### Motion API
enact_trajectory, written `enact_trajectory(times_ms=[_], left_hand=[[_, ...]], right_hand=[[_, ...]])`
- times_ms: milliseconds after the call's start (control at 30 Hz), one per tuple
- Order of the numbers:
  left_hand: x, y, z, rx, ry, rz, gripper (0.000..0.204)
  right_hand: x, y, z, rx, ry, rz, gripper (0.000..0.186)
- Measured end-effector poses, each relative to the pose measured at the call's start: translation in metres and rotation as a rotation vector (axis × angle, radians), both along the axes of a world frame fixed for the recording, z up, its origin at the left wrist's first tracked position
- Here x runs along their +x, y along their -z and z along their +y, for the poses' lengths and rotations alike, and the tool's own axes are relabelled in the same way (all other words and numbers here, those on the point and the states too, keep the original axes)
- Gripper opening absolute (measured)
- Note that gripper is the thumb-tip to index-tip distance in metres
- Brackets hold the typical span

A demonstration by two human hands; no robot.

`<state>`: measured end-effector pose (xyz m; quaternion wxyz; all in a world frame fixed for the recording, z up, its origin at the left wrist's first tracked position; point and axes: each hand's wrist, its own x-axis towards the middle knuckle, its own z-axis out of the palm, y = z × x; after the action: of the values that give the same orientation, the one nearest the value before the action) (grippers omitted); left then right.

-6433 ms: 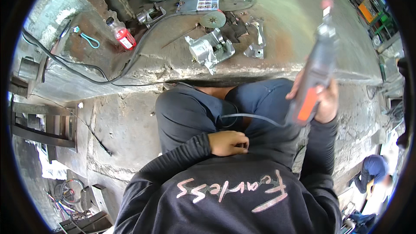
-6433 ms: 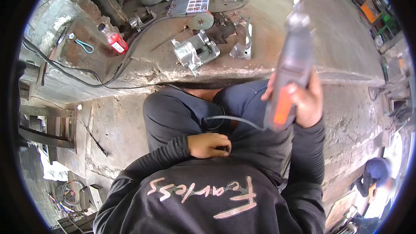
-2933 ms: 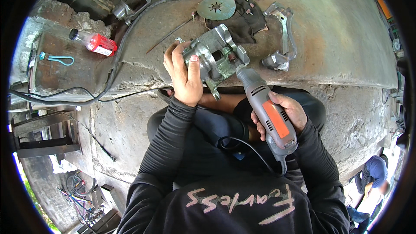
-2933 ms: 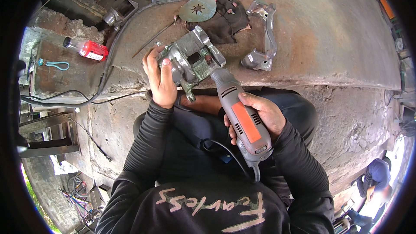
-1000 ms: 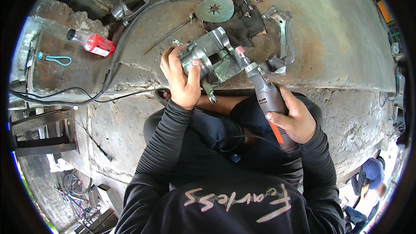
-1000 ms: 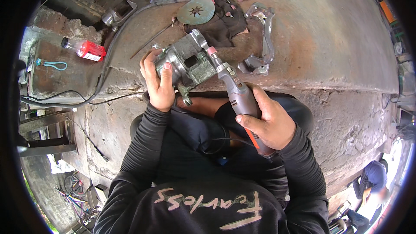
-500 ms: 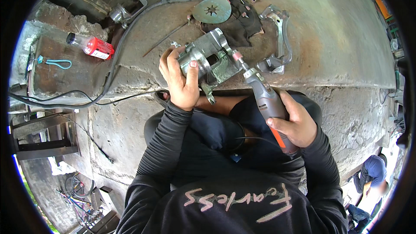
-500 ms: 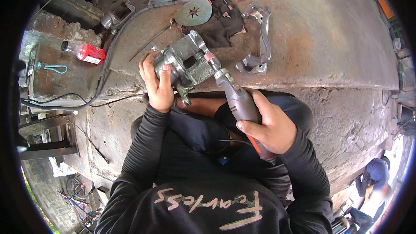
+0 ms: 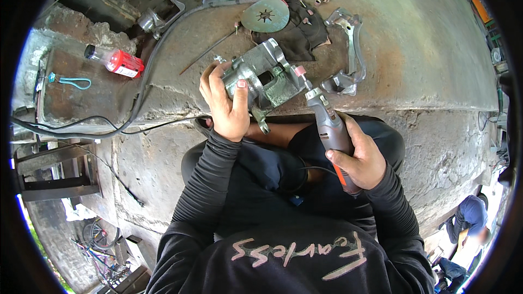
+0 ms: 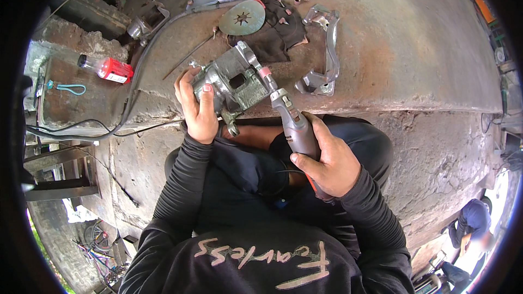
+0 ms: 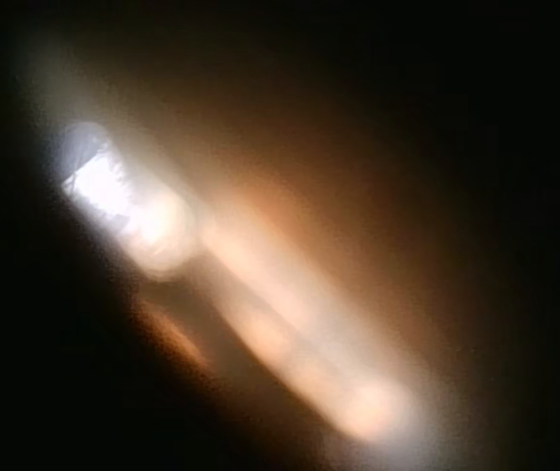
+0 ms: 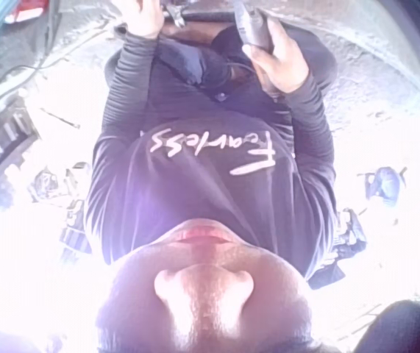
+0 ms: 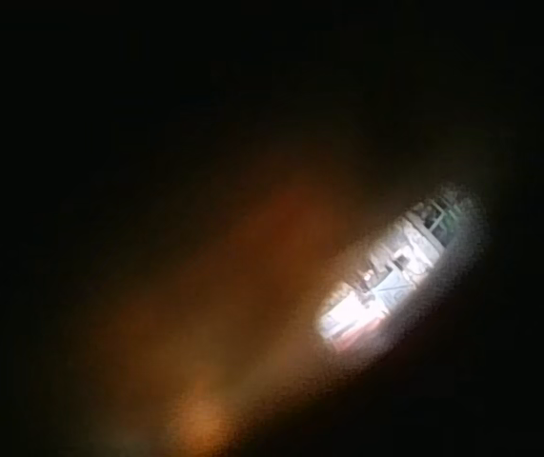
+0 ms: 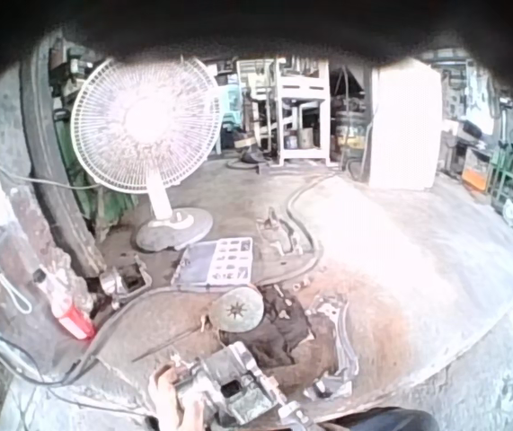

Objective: The person selects a grinding bit from a kit, attaches it to a rotary tool, and uses the tool to grind a metal part. The person holds the part with one hand and operates the tool with the other, rotating the part to access different surfaces.

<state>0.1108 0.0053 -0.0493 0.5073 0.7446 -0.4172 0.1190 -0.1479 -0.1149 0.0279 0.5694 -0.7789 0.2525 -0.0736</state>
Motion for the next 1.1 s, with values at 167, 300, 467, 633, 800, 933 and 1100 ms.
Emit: enact_trajectory(times_ms=[167,300,467,633,800,933,1100], left_hand=[[0.001,0.001,0.0,0.0,0.0,-0.008,0.042],[0.001,0.001,0.0,0.007,0.001,0.008,0.042],[0.001,0.001,0.0,0.007,0.008,-0.01,0.041],[0.0,0.001,0.0,0.011,0.004,-0.004,0.04],[0.0,0.0,0.0,0.011,0.002,0.003,0.039],[0.0,-0.001,-0.001,0.006,0.002,-0.007,0.039],[0.0,-0.001,-0.001,0.0,0.006,-0.002,0.039]], right_hand=[[-0.004,0.001,-0.003,0.016,0.013,0.041,0.069],[-0.005,0.005,0.001,-0.017,0.026,-0.021,0.069],[0.0,0.007,0.001,-0.115,0.001,-0.021,0.069],[-0.003,0.001,-0.004,-0.074,0.01,0.033,0.069],[-0.004,0.0,-0.002,-0.063,0.018,-0.015,0.069],[-0.001,-0.001,-0.003,-0.112,-0.014,0.007,0.07],[-0.001,-0.005,-0.008,-0.12,-0.035,0.034,0.07]])
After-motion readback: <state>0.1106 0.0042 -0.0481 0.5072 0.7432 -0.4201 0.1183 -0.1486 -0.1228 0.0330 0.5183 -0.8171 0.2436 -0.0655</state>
